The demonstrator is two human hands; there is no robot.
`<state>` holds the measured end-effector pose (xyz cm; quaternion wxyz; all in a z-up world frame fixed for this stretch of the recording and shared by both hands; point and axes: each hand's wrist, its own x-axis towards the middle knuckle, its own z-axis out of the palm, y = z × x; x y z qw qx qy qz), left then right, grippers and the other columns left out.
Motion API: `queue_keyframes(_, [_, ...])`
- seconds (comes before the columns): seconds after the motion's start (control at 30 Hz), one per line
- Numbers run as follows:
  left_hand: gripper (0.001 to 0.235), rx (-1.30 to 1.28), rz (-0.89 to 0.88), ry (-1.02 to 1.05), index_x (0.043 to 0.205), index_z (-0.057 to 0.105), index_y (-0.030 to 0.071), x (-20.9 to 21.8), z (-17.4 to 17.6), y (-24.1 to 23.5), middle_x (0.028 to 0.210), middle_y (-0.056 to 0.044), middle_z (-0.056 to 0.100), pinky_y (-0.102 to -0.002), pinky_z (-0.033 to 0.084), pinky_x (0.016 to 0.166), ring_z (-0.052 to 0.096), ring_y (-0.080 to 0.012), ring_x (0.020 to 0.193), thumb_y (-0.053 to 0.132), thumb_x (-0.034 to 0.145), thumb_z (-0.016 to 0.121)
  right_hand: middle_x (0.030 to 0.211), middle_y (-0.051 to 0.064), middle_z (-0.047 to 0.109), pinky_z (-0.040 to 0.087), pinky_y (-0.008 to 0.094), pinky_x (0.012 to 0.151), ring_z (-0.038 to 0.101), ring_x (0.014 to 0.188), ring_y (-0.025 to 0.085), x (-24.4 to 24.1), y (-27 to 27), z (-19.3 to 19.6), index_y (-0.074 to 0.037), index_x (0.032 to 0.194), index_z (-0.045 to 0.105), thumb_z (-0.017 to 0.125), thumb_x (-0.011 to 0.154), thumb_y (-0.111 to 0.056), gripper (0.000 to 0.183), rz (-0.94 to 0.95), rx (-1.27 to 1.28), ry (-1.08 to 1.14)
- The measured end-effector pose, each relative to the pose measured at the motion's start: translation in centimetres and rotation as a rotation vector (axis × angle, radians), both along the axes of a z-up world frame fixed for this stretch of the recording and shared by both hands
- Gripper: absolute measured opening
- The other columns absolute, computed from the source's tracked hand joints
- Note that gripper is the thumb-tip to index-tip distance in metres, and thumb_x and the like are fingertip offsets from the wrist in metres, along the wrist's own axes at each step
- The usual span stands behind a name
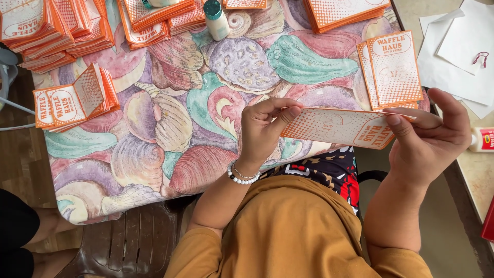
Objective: A person is manually assembling paper bags by applying glue to the edges of pre-printed paper templates and folding them into shape.
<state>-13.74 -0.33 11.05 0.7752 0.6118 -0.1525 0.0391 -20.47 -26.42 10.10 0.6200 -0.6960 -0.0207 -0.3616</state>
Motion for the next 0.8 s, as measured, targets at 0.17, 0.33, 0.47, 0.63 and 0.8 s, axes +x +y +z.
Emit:
queue_keyframes(0.17, [0.01,0.04,0.03,-0.023,0.099,0.077,0.01,-0.1,0.3,0.0,0.096,-0.003,0.078,-0.02,0.058,0.081,0.072,-0.008,0.089,0.018,0.094,0.076,0.105,0.03,0.065,0.042,0.041,0.129,0.069,0.1,0.031,0.2,0.5,0.9,0.003,0.141,0.048,0.076,0.098,0.01,0.052,0.021,-0.059,0.017])
queue_keyframes(0.33, [0.01,0.249,0.172,-0.24,0.1,0.076,0.011,-0.1,0.9,0.3,0.095,0.0,0.078,-0.023,0.058,0.077,0.075,-0.0109,0.086,0.021,0.096,0.073,0.124,0.04,0.065,0.055,0.052,0.103,0.068,0.118,0.049,0.8,2.5,3.8,0.021,0.136,0.052,0.076,0.109,0.011,0.038,-0.076,-0.569,-0.106])
queue_keyframes(0.47, [0.008,0.29,0.121,-0.36,0.106,0.074,0.012,-0.3,1.6,0.2,0.102,-0.001,0.078,-0.026,0.061,0.08,0.077,-0.0137,0.09,0.014,0.099,0.072,0.124,0.022,0.073,0.05,0.053,0.105,0.067,0.121,0.045,2.3,6.9,6.6,0.006,0.119,0.073,0.073,0.106,-0.024,0.033,-0.046,-0.99,-0.179])
queue_keyframes(0.63, [0.011,0.325,0.16,-0.264,0.098,0.077,0.011,-0.1,2.9,0.9,0.092,-0.001,0.079,-0.025,0.056,0.071,0.074,-0.0105,0.079,0.021,0.095,0.074,0.09,0.006,0.073,0.048,0.043,0.092,0.071,0.109,0.037,4.6,7.9,6.0,-0.003,0.093,0.073,0.068,0.108,-0.01,0.017,0.094,-1.01,-0.148])
queue_keyframes(0.8, [0.01,0.29,0.163,-0.225,0.093,0.077,0.006,0.9,2.8,2.6,0.09,-0.006,0.078,-0.025,0.062,0.074,0.077,-0.0152,0.084,0.016,0.092,0.076,0.094,0.012,0.076,0.049,0.046,0.104,0.072,0.12,0.041,5.1,1.8,4.5,0.001,0.095,0.075,0.08,0.107,-0.003,0.014,0.183,-1.056,-0.042])
